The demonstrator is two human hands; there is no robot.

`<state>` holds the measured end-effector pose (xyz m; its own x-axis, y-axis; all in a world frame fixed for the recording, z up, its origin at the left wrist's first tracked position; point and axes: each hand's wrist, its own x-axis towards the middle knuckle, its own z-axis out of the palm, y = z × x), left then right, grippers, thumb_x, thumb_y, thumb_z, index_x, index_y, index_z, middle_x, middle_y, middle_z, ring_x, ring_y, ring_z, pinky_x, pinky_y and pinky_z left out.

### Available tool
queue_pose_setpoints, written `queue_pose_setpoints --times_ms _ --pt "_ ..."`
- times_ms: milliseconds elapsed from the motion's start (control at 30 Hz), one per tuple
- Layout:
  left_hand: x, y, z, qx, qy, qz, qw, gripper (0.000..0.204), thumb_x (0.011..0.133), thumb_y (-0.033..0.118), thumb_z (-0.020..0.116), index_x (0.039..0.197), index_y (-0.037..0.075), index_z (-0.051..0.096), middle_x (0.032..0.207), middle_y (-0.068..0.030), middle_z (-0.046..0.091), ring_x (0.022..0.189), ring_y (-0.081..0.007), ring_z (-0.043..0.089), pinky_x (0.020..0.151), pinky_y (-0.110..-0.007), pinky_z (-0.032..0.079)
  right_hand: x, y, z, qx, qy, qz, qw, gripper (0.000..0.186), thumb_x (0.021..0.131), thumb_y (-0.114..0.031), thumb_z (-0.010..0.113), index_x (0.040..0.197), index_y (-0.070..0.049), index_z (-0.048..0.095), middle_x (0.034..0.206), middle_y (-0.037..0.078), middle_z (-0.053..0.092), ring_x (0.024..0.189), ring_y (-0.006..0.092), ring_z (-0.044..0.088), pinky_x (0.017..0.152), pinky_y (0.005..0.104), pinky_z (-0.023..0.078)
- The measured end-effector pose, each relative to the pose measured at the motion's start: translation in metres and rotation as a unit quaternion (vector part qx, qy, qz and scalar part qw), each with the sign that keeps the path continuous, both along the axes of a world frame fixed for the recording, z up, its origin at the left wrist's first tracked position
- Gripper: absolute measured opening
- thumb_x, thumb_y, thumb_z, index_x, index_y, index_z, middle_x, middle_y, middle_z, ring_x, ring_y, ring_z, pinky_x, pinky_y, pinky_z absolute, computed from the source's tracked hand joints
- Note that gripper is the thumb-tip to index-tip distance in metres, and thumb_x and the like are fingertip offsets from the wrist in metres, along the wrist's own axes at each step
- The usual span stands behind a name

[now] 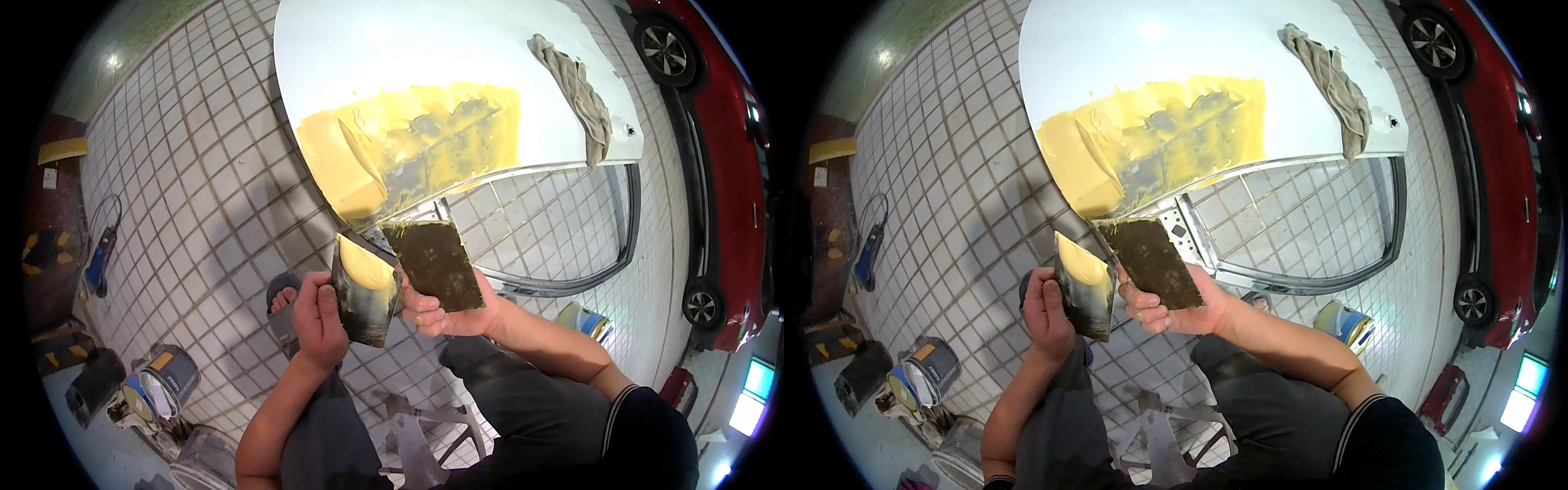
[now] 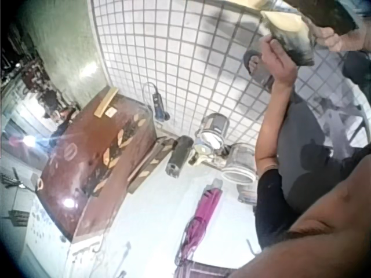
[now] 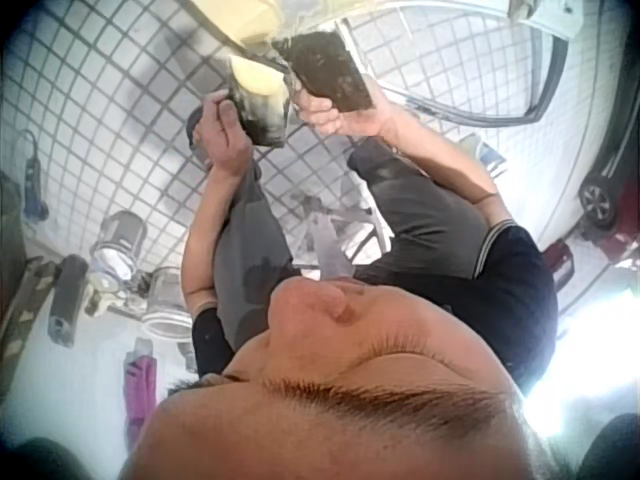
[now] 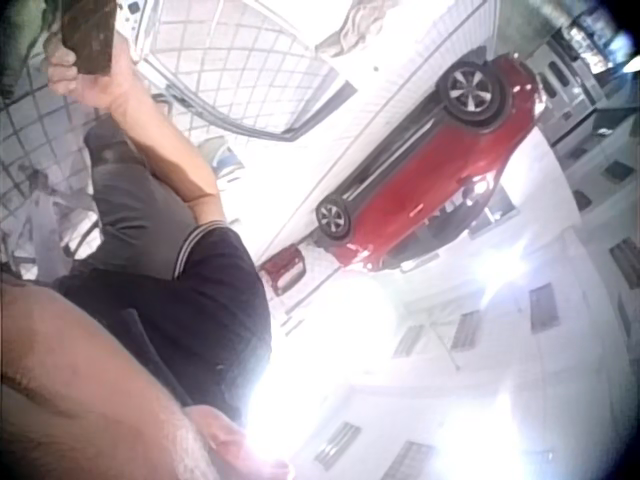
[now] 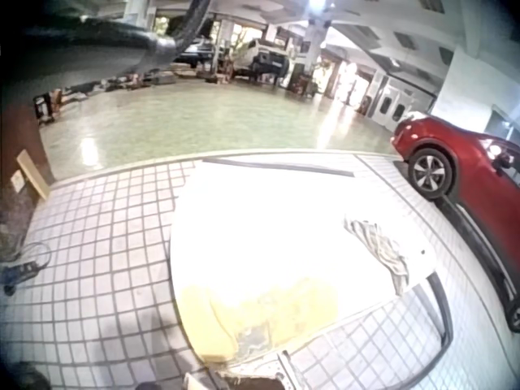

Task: The person applies yellow body filler to a white car door panel using a metal spreader. They repeatedly transfer filler from a larger putty knife to the spreader and smooth it over the surface of the door.

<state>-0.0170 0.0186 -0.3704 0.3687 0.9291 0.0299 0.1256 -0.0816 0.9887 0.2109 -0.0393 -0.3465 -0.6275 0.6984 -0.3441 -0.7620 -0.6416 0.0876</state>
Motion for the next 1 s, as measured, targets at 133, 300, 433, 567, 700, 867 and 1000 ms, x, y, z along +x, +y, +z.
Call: queue_pose_setpoints --times_ms 133,300,433,567,700,867,1000 --pt "0.001 -0.001 -0.001 0.017 0.006 -0.006 1.000 0.019 0.104 0.014 0.042 0.101 -0.001 0.054 0.072 -0.0013 0.047 0.065 -0.0087 0.040 0.060 -0.025 0.036 -0.001 -0.006 -0.006 0.015 0.028 0.017 0.999 0.031 0.101 -0.036 0.041 0.113 -0.009 0.050 0.074 0.000 0.039 0.063 0.0121 0.035 0.055 0.0250 0.031" --pt "-0.003 -0.004 -0.010 0.066 0.090 0.065 0.992 0.023 0.106 0.017 0.037 0.105 0.000 0.053 0.080 -0.0009 0.051 0.072 -0.0076 0.043 0.066 -0.024 0.037 -0.003 -0.003 -0.001 0.005 0.019 0.022 1.000 0.032 0.101 -0.038 0.042 0.112 -0.009 0.051 0.074 -0.001 0.038 0.063 0.0106 0.034 0.055 0.0246 0.031" --pt "0.018 0.006 0.000 -0.008 0.005 0.190 0.982 0.027 0.108 0.021 0.035 0.109 0.000 0.052 0.089 -0.0019 0.055 0.081 -0.0079 0.047 0.073 -0.024 0.040 -0.012 -0.007 -0.004 -0.017 0.007 0.032 0.999 0.031 0.101 -0.038 0.042 0.111 -0.010 0.050 0.074 -0.002 0.038 0.063 0.0094 0.035 0.055 0.0246 0.030" --pt "0.033 0.019 0.010 -0.074 -0.005 0.237 0.969 0.029 0.109 0.024 0.035 0.110 0.000 0.052 0.095 -0.0031 0.056 0.086 -0.0096 0.048 0.079 -0.025 0.042 -0.026 -0.008 -0.009 0.015 -0.025 0.008 1.000 0.036 0.099 -0.043 0.043 0.110 -0.009 0.053 0.074 -0.001 0.040 0.063 0.0109 0.034 0.056 0.0248 0.030" --pt "0.035 0.016 0.004 -0.050 0.030 0.237 0.970 0.030 0.109 0.025 0.036 0.107 0.000 0.051 0.089 -0.0028 0.054 0.082 -0.0099 0.048 0.076 -0.026 0.041 -0.035 -0.011 -0.008 0.008 -0.036 0.015 0.999 0.030 0.101 -0.039 0.043 0.107 -0.010 0.050 0.073 -0.003 0.039 0.063 0.0088 0.034 0.057 0.0240 0.029" --pt "0.038 0.018 0.001 0.004 0.045 0.242 0.969 0.028 0.108 0.024 0.037 0.103 0.000 0.050 0.080 -0.0026 0.052 0.072 -0.0091 0.046 0.067 -0.027 0.040 -0.050 -0.017 -0.012 0.022 -0.039 0.031 0.999 0.026 0.102 -0.038 0.042 0.104 -0.012 0.048 0.074 -0.005 0.039 0.064 0.0072 0.034 0.057 0.0235 0.029" --pt "0.040 0.017 0.010 0.020 0.048 0.228 0.972 0.024 0.107 0.020 0.039 0.102 0.000 0.049 0.082 -0.0041 0.053 0.072 -0.0104 0.046 0.065 -0.027 0.039 -0.055 -0.021 -0.017 0.005 -0.032 0.042 0.999 0.025 0.102 -0.037 0.042 0.103 -0.013 0.048 0.074 -0.005 0.039 0.064 0.0066 0.034 0.057 0.0231 0.029"
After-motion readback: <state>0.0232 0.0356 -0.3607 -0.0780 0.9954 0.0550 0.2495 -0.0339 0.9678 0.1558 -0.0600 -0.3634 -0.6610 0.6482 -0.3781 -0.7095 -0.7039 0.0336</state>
